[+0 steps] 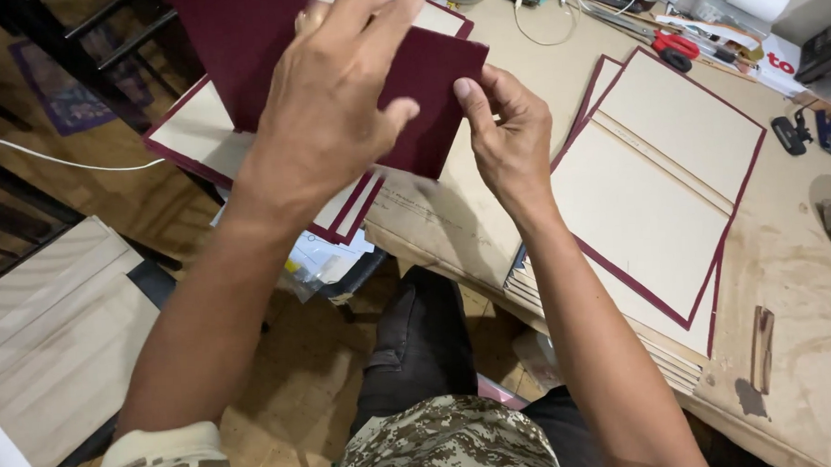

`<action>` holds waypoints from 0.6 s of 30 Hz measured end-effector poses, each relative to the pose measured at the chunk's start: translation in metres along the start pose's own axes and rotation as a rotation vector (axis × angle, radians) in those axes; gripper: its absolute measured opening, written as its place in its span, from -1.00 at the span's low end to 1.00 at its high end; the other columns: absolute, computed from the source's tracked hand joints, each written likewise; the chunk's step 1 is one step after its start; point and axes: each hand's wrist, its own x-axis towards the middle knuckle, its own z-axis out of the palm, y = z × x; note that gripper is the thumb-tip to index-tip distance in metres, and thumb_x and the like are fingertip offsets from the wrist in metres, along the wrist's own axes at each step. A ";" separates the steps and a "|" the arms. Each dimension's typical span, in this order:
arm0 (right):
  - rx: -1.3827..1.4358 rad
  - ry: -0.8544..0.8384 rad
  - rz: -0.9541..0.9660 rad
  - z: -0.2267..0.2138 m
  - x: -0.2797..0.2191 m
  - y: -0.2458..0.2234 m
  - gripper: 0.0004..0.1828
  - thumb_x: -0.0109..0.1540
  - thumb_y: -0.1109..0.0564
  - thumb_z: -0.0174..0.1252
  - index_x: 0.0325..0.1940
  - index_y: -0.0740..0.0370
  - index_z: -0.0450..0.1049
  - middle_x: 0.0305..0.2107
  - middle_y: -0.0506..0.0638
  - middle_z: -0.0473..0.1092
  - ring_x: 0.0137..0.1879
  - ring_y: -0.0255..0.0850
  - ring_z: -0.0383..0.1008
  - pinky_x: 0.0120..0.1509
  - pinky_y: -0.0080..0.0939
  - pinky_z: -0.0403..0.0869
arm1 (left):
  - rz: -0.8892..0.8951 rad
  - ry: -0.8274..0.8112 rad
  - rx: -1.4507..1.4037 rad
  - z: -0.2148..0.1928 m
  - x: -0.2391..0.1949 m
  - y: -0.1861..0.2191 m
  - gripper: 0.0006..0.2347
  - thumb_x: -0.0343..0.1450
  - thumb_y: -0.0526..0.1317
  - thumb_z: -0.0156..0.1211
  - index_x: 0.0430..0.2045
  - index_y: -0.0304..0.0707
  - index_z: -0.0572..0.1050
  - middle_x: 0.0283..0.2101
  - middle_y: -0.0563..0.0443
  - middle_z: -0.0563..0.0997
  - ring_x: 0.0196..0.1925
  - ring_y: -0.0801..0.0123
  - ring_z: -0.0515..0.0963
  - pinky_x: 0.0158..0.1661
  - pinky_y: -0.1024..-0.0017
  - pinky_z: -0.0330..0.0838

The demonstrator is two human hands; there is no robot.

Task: Assembling book covers by applying glue to the edges of the cover material and folding it over cardboard inserts.

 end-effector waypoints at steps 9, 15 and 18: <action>0.065 -0.034 0.095 -0.001 0.002 0.005 -0.77 0.44 0.02 0.07 -0.10 0.17 0.55 -0.43 -0.24 0.31 -0.31 -0.42 0.21 -0.22 -0.38 0.27 | 0.283 0.156 0.243 0.036 0.007 -0.030 -0.86 0.43 -0.38 0.43 -0.30 -0.18 0.53 -0.22 0.12 0.61 -0.18 0.27 0.61 -0.18 0.31 0.45; 0.009 -0.034 0.064 -0.005 -0.002 0.004 -0.71 0.44 0.00 0.07 -0.32 0.15 0.40 -0.46 -0.21 0.23 -0.32 -0.40 0.15 -0.22 -0.36 0.20 | 0.315 0.119 0.163 0.043 0.013 -0.029 -0.78 0.44 -0.47 0.28 -0.11 -0.14 0.55 -0.13 0.05 0.56 -0.23 0.16 0.51 -0.13 0.14 0.37; -0.006 -0.005 0.081 -0.005 -0.004 0.008 -0.72 0.43 0.03 0.11 -0.35 0.16 0.43 -0.45 -0.18 0.27 -0.31 -0.38 0.21 -0.20 -0.33 0.26 | 0.316 0.137 0.157 0.047 0.013 -0.028 -0.76 0.42 -0.46 0.30 -0.13 -0.07 0.53 -0.13 0.08 0.52 -0.22 0.16 0.45 -0.26 0.21 0.32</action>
